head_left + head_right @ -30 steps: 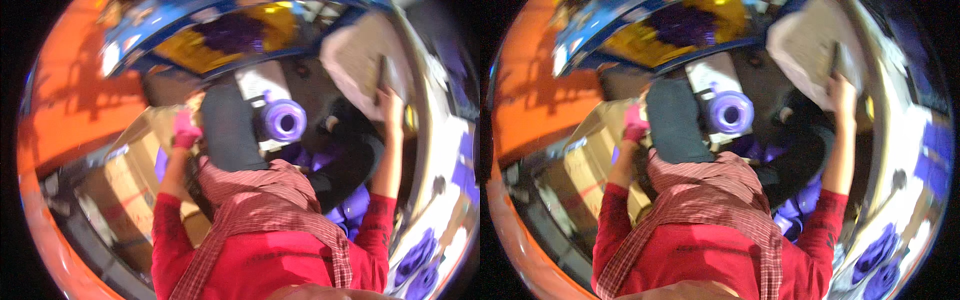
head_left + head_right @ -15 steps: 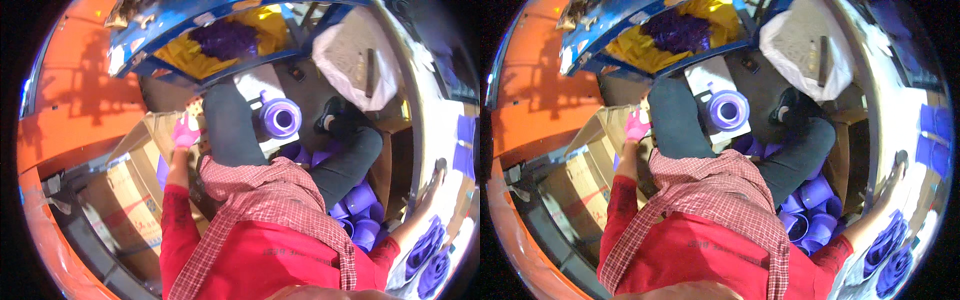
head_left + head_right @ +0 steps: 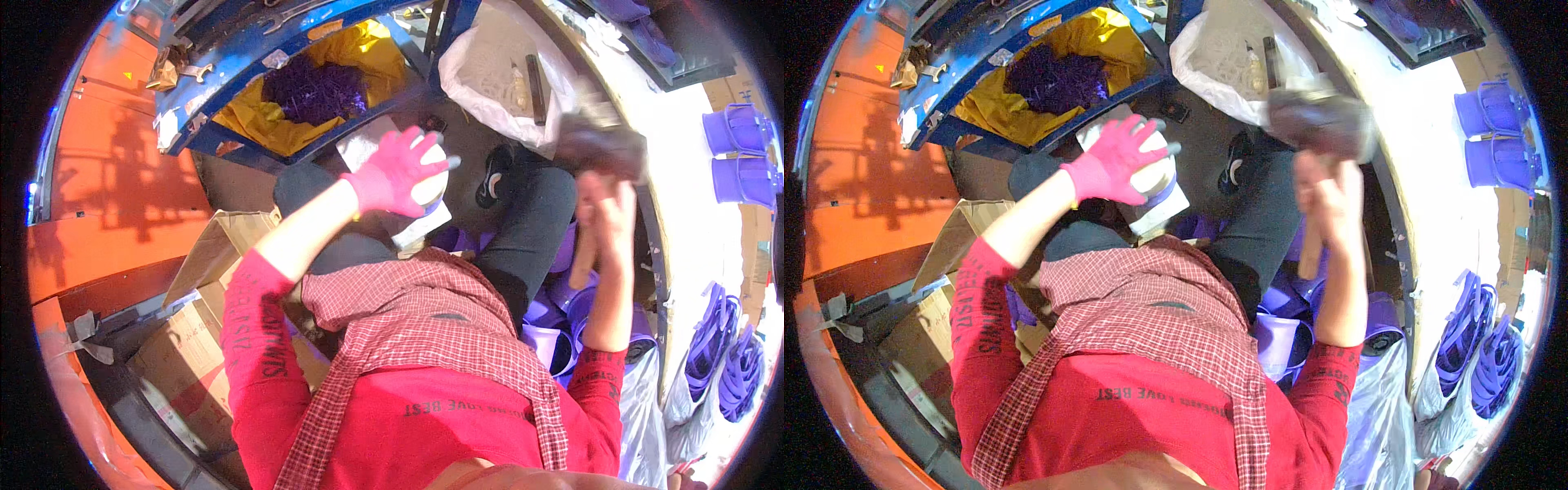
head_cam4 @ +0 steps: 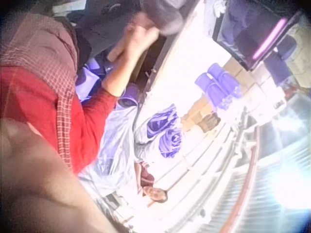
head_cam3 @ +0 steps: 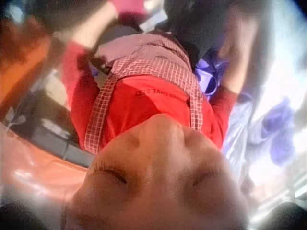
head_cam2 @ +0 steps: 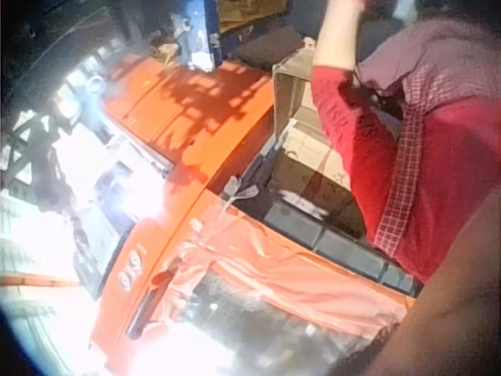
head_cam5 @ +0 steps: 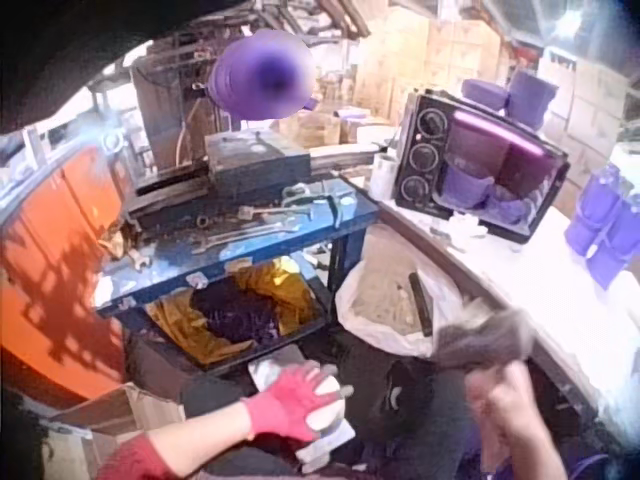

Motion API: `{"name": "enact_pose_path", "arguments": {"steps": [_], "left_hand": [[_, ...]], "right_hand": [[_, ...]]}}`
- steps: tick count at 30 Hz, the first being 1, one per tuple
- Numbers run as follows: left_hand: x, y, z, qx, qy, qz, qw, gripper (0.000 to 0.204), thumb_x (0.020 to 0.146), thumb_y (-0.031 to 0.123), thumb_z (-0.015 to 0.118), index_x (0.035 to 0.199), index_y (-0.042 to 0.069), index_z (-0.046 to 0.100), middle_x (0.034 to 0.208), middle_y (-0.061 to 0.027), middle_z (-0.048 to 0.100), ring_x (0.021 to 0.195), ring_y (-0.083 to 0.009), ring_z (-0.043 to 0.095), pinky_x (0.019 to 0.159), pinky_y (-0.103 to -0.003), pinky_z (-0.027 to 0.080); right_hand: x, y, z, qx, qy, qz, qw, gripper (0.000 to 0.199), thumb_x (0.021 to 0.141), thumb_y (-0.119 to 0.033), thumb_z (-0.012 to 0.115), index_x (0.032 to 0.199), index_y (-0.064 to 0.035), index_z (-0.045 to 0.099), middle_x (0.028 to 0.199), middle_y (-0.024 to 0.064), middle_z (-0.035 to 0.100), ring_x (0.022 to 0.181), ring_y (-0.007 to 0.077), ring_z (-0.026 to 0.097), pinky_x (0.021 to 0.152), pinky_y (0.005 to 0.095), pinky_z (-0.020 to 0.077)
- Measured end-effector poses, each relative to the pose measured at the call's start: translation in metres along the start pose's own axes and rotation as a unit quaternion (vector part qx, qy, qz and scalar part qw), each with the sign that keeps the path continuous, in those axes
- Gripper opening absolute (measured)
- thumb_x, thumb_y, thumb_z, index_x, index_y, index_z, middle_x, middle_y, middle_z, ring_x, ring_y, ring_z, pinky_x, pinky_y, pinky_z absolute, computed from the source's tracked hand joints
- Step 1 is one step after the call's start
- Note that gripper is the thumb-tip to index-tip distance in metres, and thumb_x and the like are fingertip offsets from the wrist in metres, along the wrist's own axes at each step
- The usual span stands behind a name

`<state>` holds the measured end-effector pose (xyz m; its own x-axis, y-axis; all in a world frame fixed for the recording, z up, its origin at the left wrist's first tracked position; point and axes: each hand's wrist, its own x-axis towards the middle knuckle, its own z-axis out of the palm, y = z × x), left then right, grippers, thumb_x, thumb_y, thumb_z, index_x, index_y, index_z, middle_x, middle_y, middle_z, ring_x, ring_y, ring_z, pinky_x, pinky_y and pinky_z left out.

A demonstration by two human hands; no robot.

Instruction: The person repeatedly assembles purple plastic containers by inserting a cylindrical insert into the main body, tapping it with a hammer, and attaching a handle. The person handles multiple containers one at a time, placing finished units on a nearby surface.

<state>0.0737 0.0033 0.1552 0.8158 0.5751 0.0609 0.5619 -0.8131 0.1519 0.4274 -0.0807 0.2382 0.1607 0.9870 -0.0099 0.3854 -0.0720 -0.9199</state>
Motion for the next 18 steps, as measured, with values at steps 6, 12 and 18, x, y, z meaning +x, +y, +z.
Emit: {"name": "enact_pose_path", "arguments": {"steps": [6,12,18], "left_hand": [[-0.05,-0.027,0.072,-0.235,0.034,-0.185,0.954,0.126,0.05,0.041,0.092,0.153,0.006,0.028,0.156,-0.0237,0.029,0.145,-0.0428,0.026,0.119,-0.05,0.025],[-0.055,-0.033,0.103,-0.342,0.075,-0.18,0.919,0.13,0.052,0.045,0.092,0.153,-0.001,0.023,0.155,-0.0276,0.029,0.144,-0.0424,0.028,0.12,-0.045,0.026],[-0.052,-0.025,0.072,-0.369,0.087,-0.197,0.904,0.123,0.054,0.049,0.089,0.151,0.003,0.03,0.153,-0.0257,0.035,0.142,-0.0408,0.032,0.118,-0.04,0.029]], "right_hand": [[-0.015,-0.077,0.081,0.171,-0.129,-0.188,0.958,0.024,0.095,-0.013,0.05,0.076,0.0009,0.058,0.059,0.0034,0.051,0.044,0.0093,0.044,0.04,0.0226,0.0309],[-0.001,-0.021,0.18,-0.298,-0.333,-0.024,0.894,0.035,0.085,-0.013,0.065,0.116,0.0026,0.062,0.11,0.0286,0.064,0.104,0.0405,0.063,0.089,0.0456,0.0514],[-0.006,-0.003,0.187,-0.261,-0.307,-0.058,0.914,0.026,0.087,-0.016,0.065,0.106,0.0008,0.064,0.099,0.0278,0.066,0.093,0.0439,0.065,0.081,0.0467,0.053]]}}
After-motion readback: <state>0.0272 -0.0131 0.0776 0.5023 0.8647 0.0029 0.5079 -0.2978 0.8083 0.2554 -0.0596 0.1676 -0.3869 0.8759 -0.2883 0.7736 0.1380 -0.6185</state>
